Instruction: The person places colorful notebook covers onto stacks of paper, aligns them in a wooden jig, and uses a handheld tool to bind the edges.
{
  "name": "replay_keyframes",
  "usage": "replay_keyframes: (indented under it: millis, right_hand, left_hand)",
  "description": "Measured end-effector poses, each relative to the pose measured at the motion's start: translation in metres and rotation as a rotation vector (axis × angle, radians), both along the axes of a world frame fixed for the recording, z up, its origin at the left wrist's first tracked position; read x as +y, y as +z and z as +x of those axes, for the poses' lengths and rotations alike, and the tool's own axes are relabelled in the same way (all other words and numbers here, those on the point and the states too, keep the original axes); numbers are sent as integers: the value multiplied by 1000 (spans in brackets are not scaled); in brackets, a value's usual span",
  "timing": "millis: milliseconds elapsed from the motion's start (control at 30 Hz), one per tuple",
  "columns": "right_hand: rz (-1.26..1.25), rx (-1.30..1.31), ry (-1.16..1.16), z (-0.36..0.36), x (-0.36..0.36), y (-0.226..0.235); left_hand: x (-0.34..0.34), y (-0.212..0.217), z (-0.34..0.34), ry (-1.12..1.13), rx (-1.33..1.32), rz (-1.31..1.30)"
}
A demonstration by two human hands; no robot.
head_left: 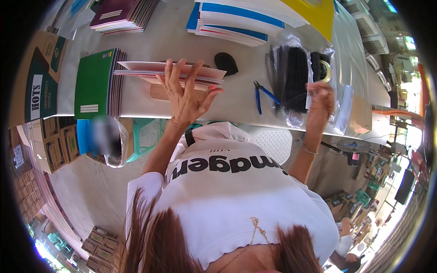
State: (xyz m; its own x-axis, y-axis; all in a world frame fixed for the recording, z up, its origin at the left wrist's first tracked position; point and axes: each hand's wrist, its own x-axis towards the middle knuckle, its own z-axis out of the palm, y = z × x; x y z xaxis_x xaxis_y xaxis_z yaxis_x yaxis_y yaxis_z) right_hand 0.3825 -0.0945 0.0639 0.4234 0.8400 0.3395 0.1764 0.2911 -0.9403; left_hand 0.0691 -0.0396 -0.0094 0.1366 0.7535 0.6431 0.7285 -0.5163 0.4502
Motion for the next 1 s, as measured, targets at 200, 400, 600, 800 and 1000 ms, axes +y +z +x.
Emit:
replay_keyframes:
  millis: [200,400,600,800,1000]
  right_hand:
    - [-326,-258,430,-93,32,-3]
    - [-285,-459,411,-114,52,-2]
    - [-228,-479,437,-113,54,-1]
    - [-351,-439,554,-114,42,10]
    - [-301,-728,669,-116,31,7]
  left_hand:
    - [16,8,17,36,-33,0]
    - [26,15,20,37,7,-26]
    - [25,15,25,32,58,-29]
    - [11,-7,14,4,84,87]
    - [-15,-46,-2,-15,70,216]
